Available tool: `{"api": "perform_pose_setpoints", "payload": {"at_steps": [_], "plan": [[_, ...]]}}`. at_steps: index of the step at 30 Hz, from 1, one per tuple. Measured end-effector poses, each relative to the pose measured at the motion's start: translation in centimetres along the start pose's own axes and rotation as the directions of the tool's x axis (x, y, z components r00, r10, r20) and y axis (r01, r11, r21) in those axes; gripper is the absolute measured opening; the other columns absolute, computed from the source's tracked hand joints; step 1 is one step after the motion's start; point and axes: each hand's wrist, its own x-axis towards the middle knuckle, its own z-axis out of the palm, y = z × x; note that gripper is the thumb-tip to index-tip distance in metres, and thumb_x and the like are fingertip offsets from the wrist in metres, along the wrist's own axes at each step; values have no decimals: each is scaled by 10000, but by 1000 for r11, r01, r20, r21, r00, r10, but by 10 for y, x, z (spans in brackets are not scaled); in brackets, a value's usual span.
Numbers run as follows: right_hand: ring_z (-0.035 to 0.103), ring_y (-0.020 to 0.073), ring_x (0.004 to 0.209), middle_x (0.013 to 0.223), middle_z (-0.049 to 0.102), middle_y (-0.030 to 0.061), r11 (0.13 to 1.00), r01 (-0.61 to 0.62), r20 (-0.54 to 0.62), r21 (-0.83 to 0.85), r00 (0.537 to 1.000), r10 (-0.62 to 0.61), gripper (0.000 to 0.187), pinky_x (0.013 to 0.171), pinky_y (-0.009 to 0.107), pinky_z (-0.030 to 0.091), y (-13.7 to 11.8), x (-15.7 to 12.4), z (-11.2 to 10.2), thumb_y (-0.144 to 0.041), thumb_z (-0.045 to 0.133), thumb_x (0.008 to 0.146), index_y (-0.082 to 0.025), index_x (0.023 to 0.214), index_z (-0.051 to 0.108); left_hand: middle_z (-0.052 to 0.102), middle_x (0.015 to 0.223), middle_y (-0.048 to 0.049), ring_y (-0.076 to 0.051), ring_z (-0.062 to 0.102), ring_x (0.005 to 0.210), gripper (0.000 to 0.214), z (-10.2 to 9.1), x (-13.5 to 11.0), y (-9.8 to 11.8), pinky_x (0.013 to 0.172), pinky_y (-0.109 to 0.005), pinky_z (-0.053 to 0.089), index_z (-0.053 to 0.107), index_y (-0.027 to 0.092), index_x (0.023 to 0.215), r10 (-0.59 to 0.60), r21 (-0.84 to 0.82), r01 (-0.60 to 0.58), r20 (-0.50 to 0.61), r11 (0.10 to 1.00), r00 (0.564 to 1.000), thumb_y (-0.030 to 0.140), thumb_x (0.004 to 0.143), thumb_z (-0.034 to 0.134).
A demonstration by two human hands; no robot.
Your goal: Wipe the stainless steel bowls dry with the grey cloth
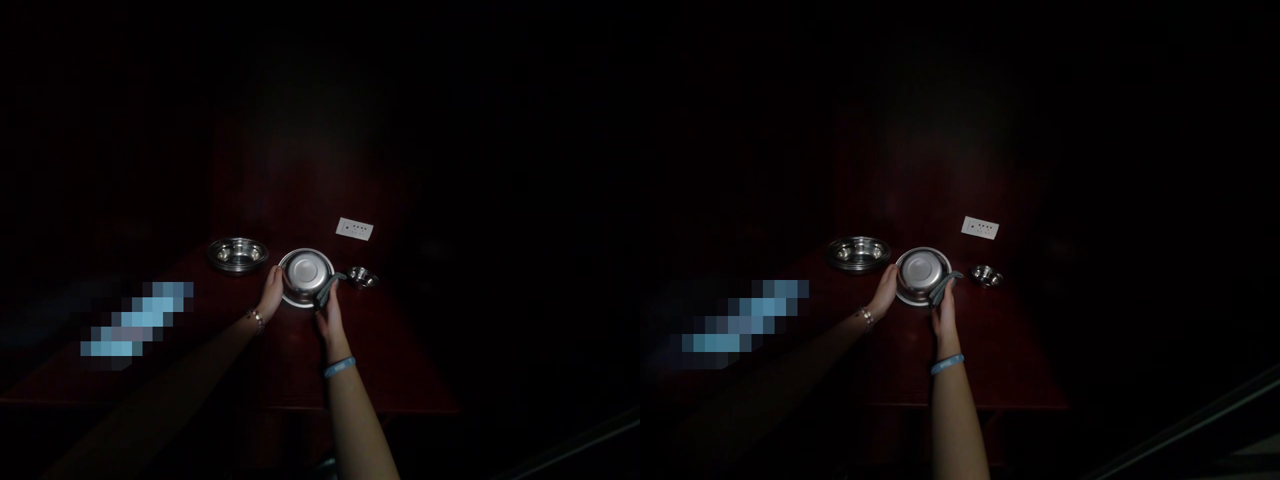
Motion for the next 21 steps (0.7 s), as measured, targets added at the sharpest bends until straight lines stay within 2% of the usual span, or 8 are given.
{"api": "perform_pose_setpoints", "payload": {"at_steps": [3, 6, 9, 12, 17, 21], "plan": [[664, 139, 1198, 1219, 751, 41, 1000, 10, 4, -20, 1000, -10, 452, 1083, 296, 491, 3, 3, -4, -558, 550, 943, -202, 1157, 727, 632, 875, -32, -212, 604, 935, 214, -1, 1, 0, 952, -342, 464, 575, 213, 832, 27, 102, -22, -50, 995, 998, 404, 896, 502], [654, 170, 1220, 1215, 752, 26, 999, 29, -13, -33, 999, -29, 466, 1121, 351, 470, 5, 6, -9, -595, 558, 916, -224, 1137, 733, 601, 776, -9, -200, 592, 810, 241, -1, 0, 0, 869, -339, 481, 559, 220, 780, 62, 163, -67, 34, 984, 997, 408, 904, 473], [668, 206, 1196, 1193, 759, 21, 998, -4, -88, -61, 996, -1, 441, 1090, 403, 507, 4, 9, -15, -587, 571, 902, -241, 1124, 730, 589, 720, -3, -199, 583, 746, 260, -2, -2, 0, 821, -342, 488, 554, 225, 741, 74, 196, -90, 89, 976, 993, 414, 901, 473], [673, 251, 1189, 1156, 767, 70, 994, -27, -116, -105, 993, 15, 474, 1048, 445, 540, 2, 12, -19, -602, 591, 879, -213, 1113, 727, 610, 733, -12, -203, 588, 750, 270, -3, -3, 2, 815, -343, 490, 572, 222, 741, 74, 196, -96, 116, 976, 990, 430, 886, 480], [664, 272, 1206, 1189, 752, 100, 995, -34, -56, -91, 998, 29, 521, 1053, 471, 530, 1, 13, -21, -623, 622, 842, -195, 1125, 717, 648, 795, -26, -218, 614, 822, 273, -2, -2, 5, 877, -361, 488, 608, 210, 782, 61, 167, -86, 154, 982, 986, 438, 871, 487], [657, 268, 1216, 1231, 736, 93, 998, -26, -63, -64, 998, 22, 523, 1041, 475, 535, 3, 15, -22, -632, 610, 839, -207, 1127, 710, 690, 917, -51, -238, 635, 968, 249, 0, -2, 5, 984, -379, 468, 641, 198, 853, 3, 115, -15, 108, 993, 994, 421, 865, 531]]}}
